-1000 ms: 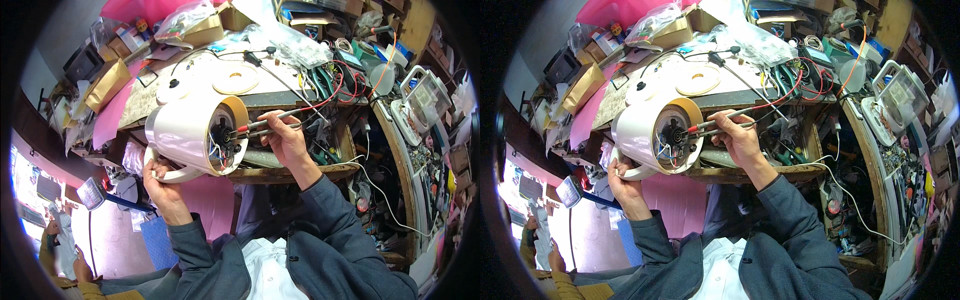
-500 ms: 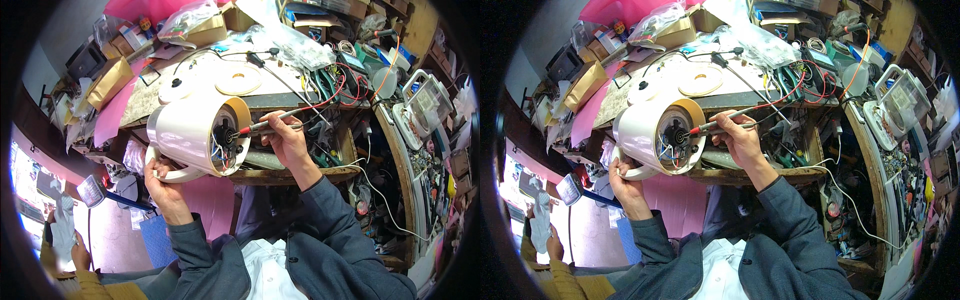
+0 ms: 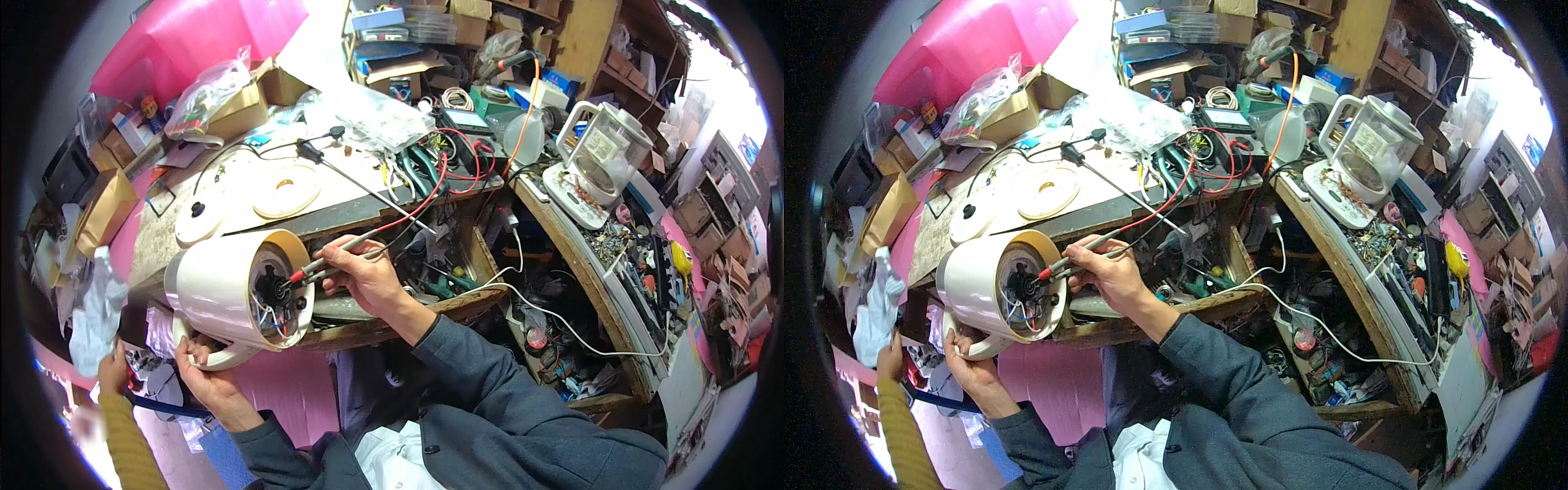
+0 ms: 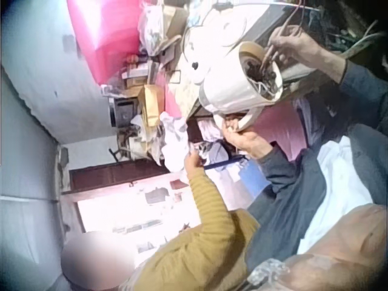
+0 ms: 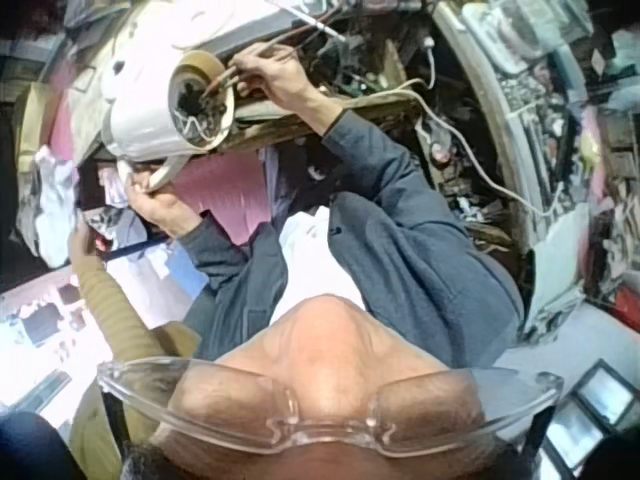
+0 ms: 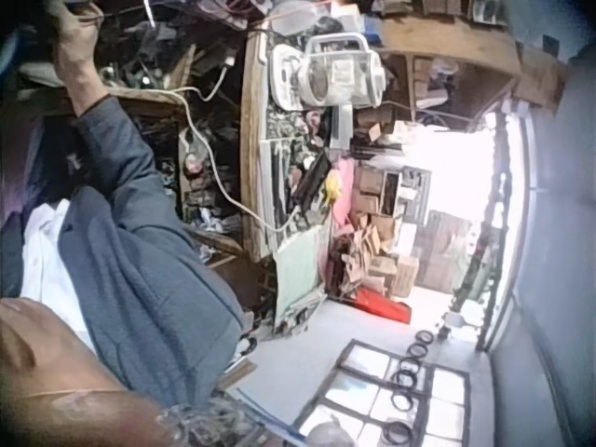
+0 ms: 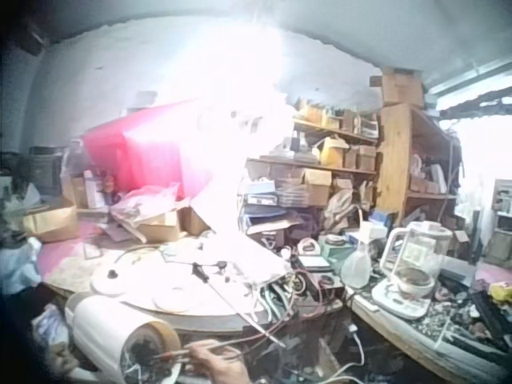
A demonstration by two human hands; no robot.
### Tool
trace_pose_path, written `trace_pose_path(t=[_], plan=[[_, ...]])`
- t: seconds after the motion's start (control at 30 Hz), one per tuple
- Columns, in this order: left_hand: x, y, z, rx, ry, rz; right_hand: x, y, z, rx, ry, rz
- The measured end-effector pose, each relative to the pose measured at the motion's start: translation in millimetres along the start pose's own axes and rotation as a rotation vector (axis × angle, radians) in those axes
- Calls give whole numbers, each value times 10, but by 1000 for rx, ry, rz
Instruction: The person disassembles a black electronic device using a screwdriver, removes the casing, and inspects the internal wiring. They then reassemble the device and hand it to another person. Later, they disassemble a white electric kettle, remove its base, and inspect the heating element.
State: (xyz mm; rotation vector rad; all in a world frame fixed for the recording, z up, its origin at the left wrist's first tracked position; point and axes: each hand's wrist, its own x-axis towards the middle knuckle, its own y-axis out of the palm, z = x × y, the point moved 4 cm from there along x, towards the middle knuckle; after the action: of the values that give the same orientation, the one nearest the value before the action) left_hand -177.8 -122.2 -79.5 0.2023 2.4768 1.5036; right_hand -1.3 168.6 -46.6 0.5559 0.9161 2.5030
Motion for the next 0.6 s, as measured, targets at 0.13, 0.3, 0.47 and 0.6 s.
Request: trace_pose_path(t=[0.13,0.3,0.47,0.6], plan=[[15,43,18,5,-10,18,4,-29,5,16,-12,-12],[42,15,22,5,0,-7,10,-39,-20,29,10,-21],[-80,36,-60,60,78,-60,3,-36,-73,-31,27,-46],[-75,130,105,21,16,-1,-106,-62,237,-139,18,-156]])
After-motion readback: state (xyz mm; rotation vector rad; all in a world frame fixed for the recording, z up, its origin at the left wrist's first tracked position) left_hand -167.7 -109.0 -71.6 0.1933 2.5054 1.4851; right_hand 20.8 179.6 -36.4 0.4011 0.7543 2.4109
